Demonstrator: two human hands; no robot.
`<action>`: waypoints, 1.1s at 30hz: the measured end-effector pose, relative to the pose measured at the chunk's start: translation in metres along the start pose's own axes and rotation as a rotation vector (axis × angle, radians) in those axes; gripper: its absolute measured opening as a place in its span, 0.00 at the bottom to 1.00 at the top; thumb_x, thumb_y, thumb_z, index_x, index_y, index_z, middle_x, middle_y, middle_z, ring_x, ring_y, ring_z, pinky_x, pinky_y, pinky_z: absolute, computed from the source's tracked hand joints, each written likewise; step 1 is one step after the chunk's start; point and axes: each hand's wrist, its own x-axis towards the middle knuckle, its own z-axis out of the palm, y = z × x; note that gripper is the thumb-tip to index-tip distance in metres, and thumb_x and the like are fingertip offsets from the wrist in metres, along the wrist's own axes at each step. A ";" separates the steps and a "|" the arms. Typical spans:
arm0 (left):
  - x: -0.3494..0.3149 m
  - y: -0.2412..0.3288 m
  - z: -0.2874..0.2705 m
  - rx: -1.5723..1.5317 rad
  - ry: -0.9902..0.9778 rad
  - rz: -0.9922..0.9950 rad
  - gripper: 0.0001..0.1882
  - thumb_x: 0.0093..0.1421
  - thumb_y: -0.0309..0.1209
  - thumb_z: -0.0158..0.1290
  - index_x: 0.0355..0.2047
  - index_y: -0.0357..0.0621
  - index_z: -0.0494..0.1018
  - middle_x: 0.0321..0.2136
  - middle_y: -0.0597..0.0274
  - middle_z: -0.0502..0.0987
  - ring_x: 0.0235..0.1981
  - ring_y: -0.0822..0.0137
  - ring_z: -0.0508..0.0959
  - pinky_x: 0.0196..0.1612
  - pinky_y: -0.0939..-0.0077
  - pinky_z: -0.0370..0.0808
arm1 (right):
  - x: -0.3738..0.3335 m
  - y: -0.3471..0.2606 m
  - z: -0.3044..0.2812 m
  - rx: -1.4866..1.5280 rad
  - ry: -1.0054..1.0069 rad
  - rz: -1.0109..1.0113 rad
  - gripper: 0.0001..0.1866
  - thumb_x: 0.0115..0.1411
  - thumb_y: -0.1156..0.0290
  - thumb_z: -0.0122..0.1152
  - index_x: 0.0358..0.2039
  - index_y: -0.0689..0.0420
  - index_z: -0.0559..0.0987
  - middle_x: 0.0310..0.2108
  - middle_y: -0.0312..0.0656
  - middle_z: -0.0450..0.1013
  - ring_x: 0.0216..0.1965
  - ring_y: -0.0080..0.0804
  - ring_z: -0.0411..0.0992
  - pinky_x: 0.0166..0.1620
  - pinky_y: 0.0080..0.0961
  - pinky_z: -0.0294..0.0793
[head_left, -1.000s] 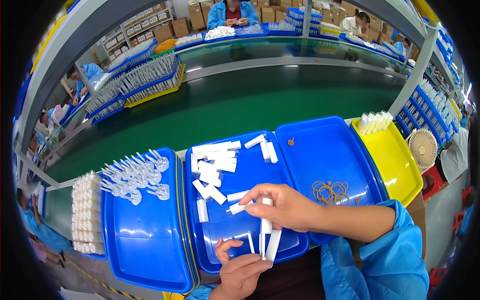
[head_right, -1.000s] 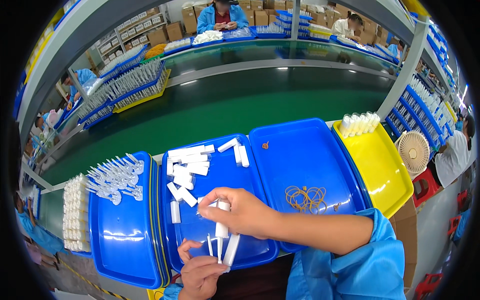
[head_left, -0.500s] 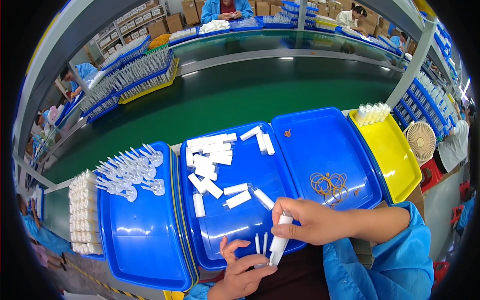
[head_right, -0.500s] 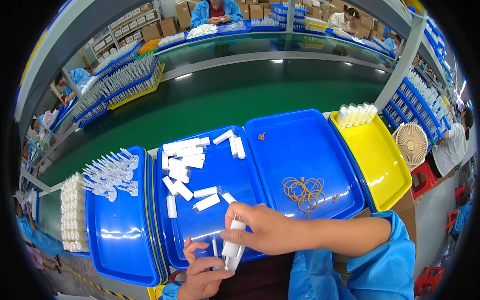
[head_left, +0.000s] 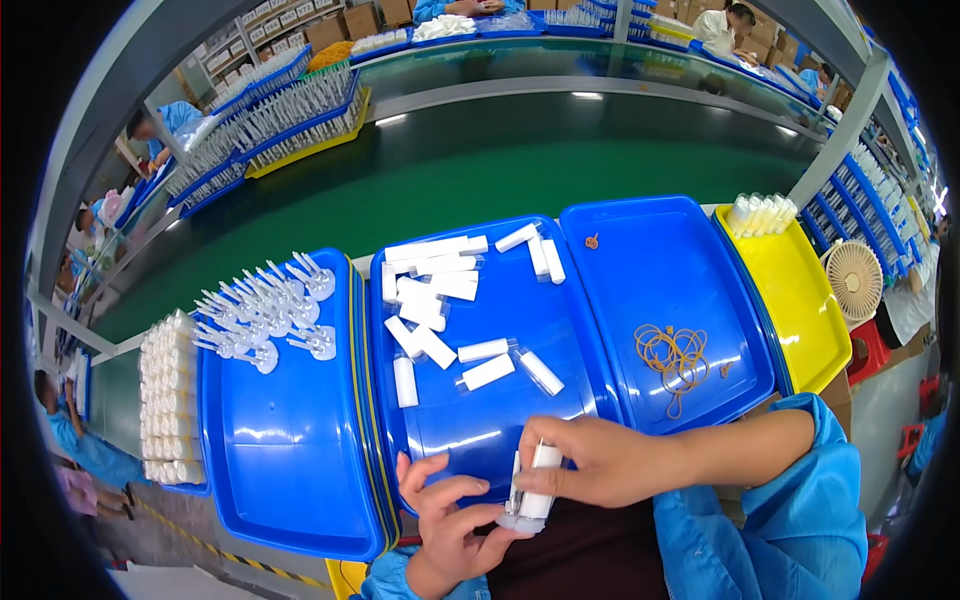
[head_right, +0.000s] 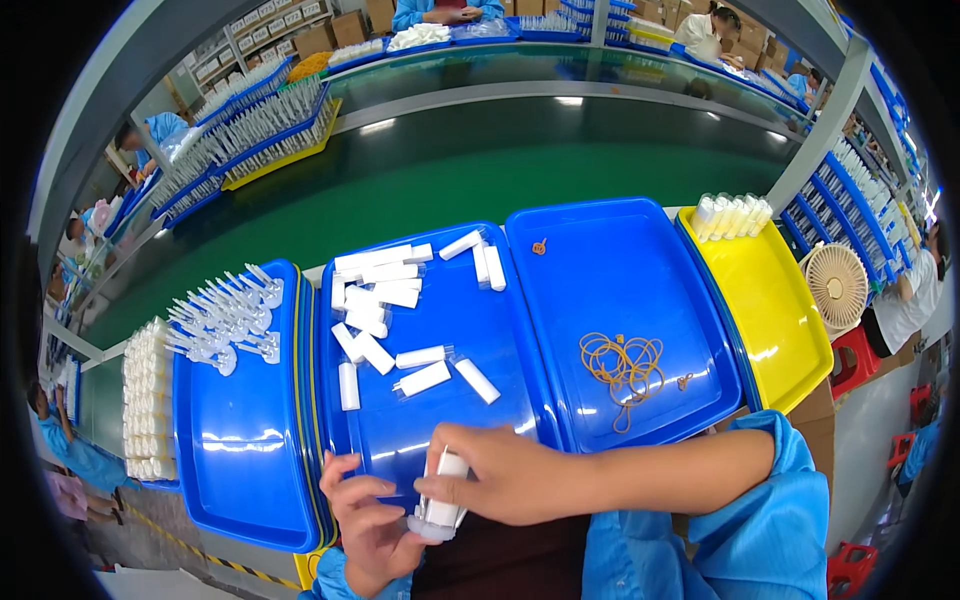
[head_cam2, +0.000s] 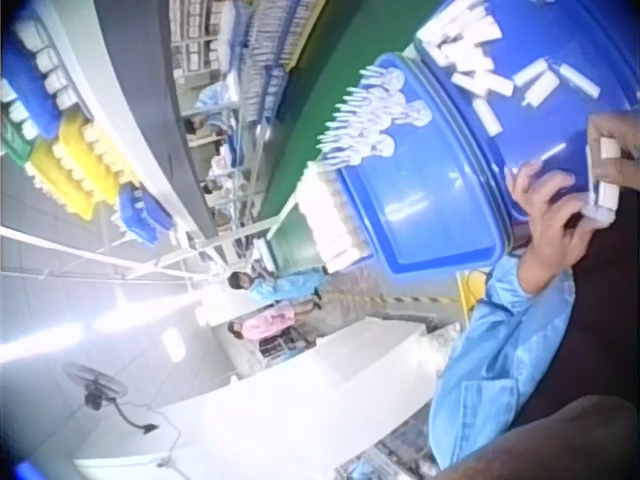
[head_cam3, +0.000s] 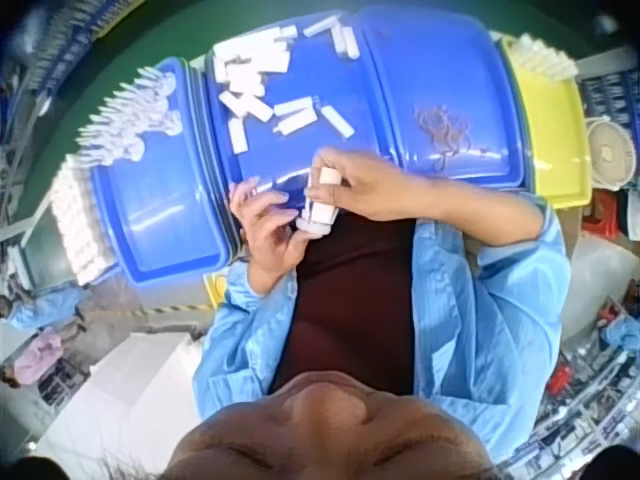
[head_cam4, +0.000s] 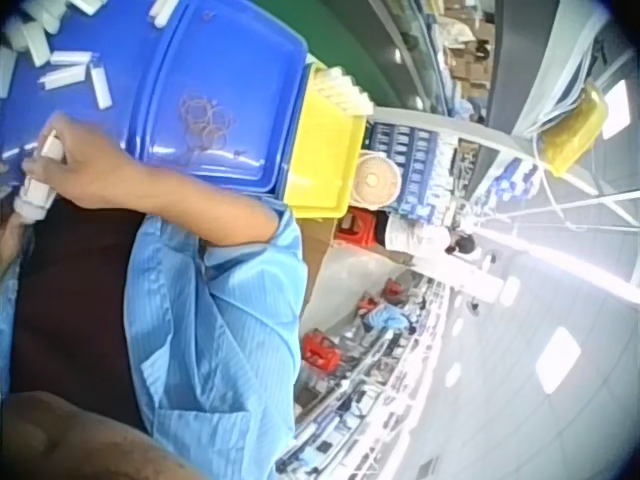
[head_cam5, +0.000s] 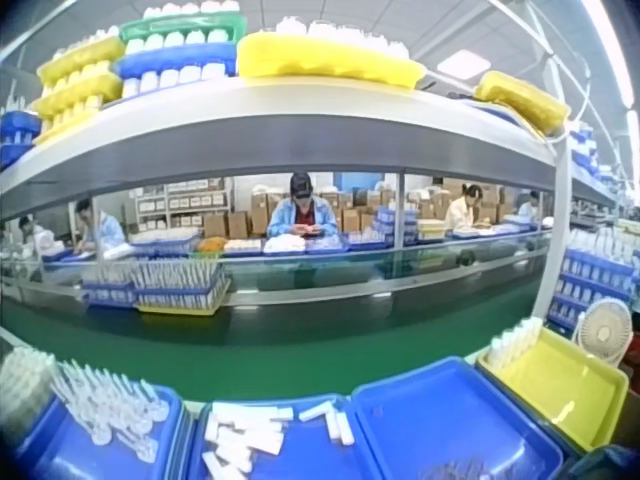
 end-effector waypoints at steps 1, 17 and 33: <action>0.002 0.001 -0.001 0.011 0.007 -0.020 0.13 0.43 0.46 0.62 0.24 0.58 0.73 0.34 0.69 0.69 0.49 0.55 0.61 0.59 0.50 0.41 | 0.001 0.002 0.003 0.026 0.022 -0.016 0.19 0.59 0.53 0.51 0.36 0.58 0.67 0.25 0.45 0.71 0.27 0.32 0.70 0.28 0.28 0.65; 0.004 0.002 -0.011 -0.464 -0.002 -0.240 0.10 0.50 0.27 0.57 0.31 0.47 0.68 0.38 0.56 0.71 0.48 0.53 0.65 0.55 0.54 0.55 | 0.018 0.004 0.019 0.221 0.028 -0.085 0.17 0.61 0.58 0.50 0.39 0.60 0.65 0.32 0.43 0.69 0.33 0.26 0.69 0.36 0.26 0.69; 0.018 0.016 -0.018 -0.307 -0.096 -0.294 0.06 0.43 0.22 0.59 0.25 0.39 0.76 0.23 0.59 0.74 0.38 0.56 0.71 0.52 0.55 0.59 | 0.084 0.034 -0.027 -0.790 0.225 -0.308 0.24 0.48 0.78 0.54 0.48 0.58 0.64 0.28 0.48 0.70 0.24 0.37 0.73 0.27 0.29 0.72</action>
